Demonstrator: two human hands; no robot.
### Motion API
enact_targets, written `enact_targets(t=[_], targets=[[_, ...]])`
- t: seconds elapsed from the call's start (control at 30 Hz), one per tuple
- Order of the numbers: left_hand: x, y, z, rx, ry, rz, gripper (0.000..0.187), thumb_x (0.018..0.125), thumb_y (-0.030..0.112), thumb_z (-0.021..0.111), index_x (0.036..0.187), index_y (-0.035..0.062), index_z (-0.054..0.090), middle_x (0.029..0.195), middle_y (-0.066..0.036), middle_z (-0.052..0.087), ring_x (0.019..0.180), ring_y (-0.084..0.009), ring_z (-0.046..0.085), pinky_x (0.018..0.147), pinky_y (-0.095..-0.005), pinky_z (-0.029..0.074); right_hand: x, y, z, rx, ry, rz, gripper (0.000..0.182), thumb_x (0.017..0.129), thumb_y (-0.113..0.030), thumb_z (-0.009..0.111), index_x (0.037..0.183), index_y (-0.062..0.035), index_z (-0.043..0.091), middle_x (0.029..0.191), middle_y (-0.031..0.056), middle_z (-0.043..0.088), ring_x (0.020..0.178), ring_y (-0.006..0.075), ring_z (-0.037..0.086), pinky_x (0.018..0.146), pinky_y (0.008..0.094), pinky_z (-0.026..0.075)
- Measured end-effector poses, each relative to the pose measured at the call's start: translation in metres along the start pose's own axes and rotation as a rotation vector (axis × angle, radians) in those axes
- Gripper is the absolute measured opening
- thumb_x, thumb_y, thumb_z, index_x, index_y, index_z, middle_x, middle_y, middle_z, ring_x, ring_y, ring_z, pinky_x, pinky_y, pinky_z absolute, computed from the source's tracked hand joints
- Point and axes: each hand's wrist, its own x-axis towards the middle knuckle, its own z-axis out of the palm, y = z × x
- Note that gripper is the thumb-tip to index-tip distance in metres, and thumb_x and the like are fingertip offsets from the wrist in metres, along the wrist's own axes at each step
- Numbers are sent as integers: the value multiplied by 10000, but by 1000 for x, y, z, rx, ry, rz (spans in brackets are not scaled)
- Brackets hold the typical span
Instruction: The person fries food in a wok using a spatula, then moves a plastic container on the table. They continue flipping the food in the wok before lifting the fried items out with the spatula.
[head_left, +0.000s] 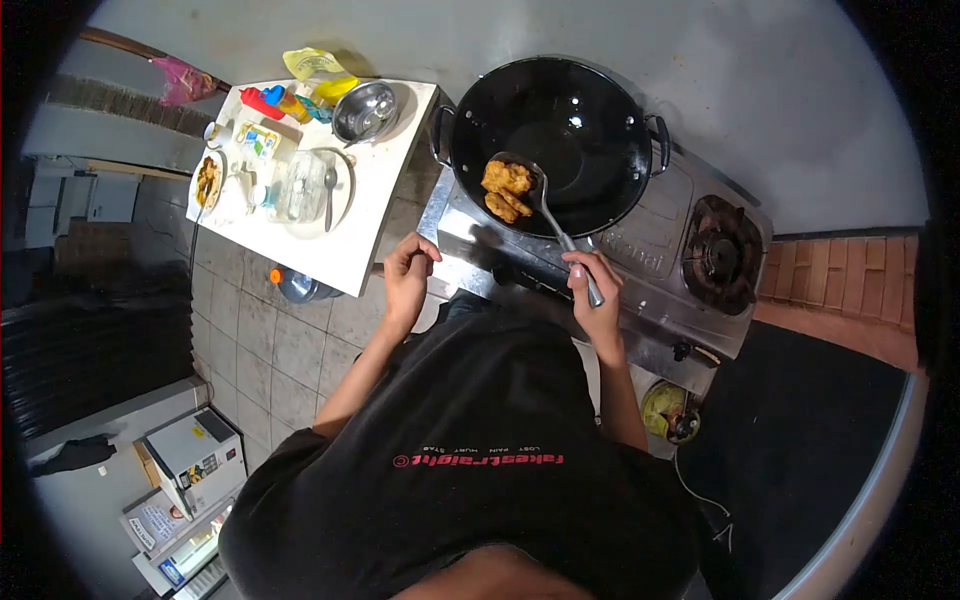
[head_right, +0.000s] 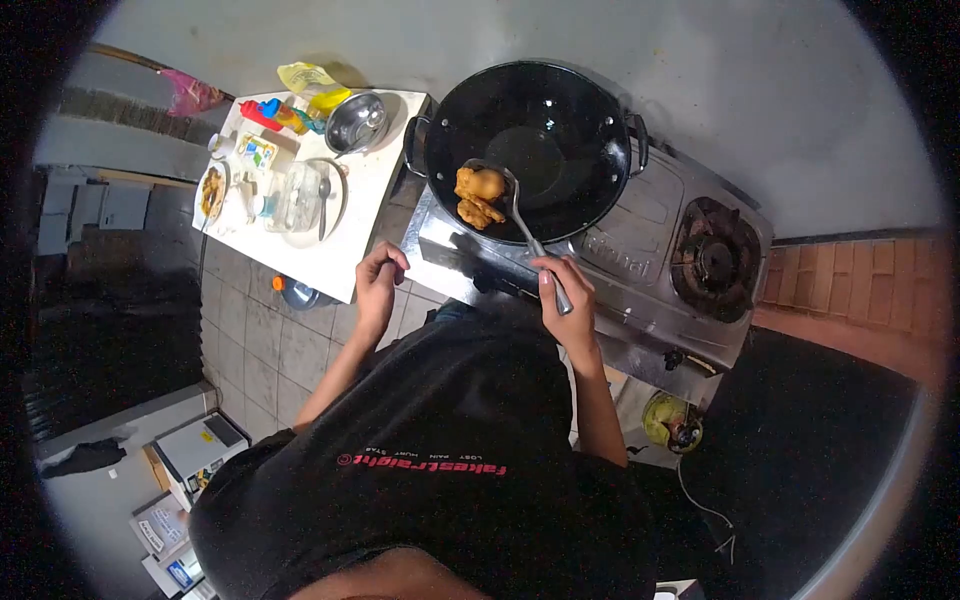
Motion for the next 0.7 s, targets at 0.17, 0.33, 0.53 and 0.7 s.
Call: enact_targets(t=[0.17, 0.33, 0.53, 0.7], targets=[[1, 5, 13, 20, 8, -1, 175, 933, -28, 454, 907, 20, 620, 805, 5, 555, 698, -68, 478, 641, -224, 378, 2, 0, -6, -8, -17, -7, 140, 957, -59, 566, 1028, -3, 673, 911, 152, 657, 783, 303, 640, 729, 347, 494], [13, 11, 29, -96, 34, -23, 120, 1005, 65, 497, 996, 25, 609, 812, 2, 559, 709, -69, 495, 642, -228, 390, 3, -4, -16, -13, -36, 34, 137, 960, -61, 565, 1025, -3, 671, 872, 142, 633, 774, 292, 637, 726, 342, 490], [23, 10, 29, -98, 40, 39, 122, 1011, 85, 502, 996, 25, 607, 797, 9, 548, 713, -67, 498, 641, -228, 389, 3, -7, -17, -7, -39, 45, 141, 970, -83, 570, 1017, 0, 673, 892, 149, 655, 789, 304, 645, 741, 354, 496], [28, 1, 29, -69, 58, 41, 132, 1014, 96, 509, 981, 26, 616, 786, 17, 543, 704, -61, 489, 631, -230, 385, 5, -14, -27, -36, -54, 53, 152, 975, -92, 569, 1011, 10, 675, 923, 162, 682, 815, 325, 655, 770, 371, 504]])
